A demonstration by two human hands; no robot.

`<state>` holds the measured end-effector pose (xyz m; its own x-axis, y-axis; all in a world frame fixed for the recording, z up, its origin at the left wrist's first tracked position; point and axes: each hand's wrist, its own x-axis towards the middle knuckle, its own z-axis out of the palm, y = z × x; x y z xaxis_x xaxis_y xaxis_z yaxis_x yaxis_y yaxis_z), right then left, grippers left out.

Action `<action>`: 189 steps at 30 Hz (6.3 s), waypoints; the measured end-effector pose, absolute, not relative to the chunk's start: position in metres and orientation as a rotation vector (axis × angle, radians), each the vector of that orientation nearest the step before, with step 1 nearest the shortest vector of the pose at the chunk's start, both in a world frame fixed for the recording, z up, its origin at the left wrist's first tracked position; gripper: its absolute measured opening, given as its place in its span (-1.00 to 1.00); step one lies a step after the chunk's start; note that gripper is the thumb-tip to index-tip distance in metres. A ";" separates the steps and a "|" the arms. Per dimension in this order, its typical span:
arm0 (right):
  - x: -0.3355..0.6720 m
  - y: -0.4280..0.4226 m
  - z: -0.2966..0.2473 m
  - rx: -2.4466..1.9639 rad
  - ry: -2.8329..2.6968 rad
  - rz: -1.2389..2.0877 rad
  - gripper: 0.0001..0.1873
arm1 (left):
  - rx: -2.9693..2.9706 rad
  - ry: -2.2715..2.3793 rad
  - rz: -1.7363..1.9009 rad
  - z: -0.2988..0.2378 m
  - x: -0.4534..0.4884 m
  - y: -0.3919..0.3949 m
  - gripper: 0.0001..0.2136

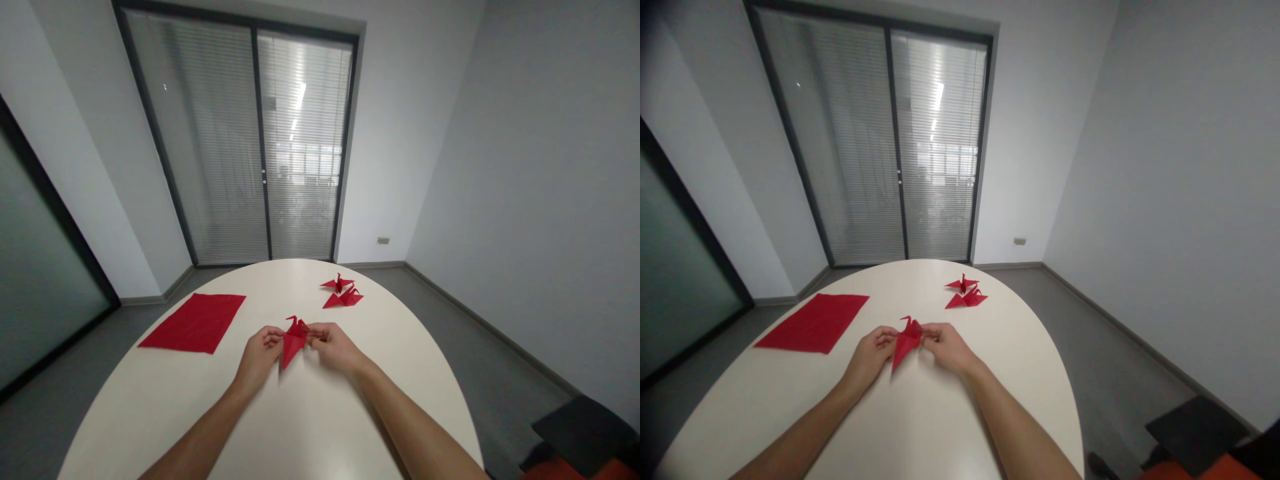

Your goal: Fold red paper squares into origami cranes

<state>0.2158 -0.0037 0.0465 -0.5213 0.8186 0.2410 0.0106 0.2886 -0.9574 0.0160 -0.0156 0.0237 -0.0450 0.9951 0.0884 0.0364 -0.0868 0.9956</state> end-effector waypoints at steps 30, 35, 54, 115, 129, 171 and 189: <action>0.218 0.006 0.032 -0.954 -1.502 1.266 -0.62 | 1.305 1.248 1.229 0.024 0.015 -0.018 -0.65; 0.217 0.002 0.039 -0.945 -1.516 1.287 -0.57 | 1.292 1.176 1.211 0.026 0.014 -0.019 -0.70; 0.218 0.009 0.028 -0.961 -1.477 1.103 -0.56 | 1.447 1.284 1.293 0.027 0.011 -0.017 -0.61; 0.245 0.011 0.048 -1.336 -1.556 0.014 -0.89 | 2.399 2.115 0.322 0.053 -0.004 -0.040 -0.66; 0.204 -0.020 0.033 -1.077 -2.541 0.492 -0.50 | 2.366 1.616 0.671 0.053 0.015 -0.050 -0.73; 0.202 -0.027 0.041 -1.493 -2.549 0.385 -0.08 | 2.529 1.736 0.385 0.005 -0.012 -0.027 -0.48; 0.199 -0.024 0.044 -1.286 -2.604 0.458 0.05 | 2.613 1.680 0.435 0.017 -0.020 -0.026 -0.45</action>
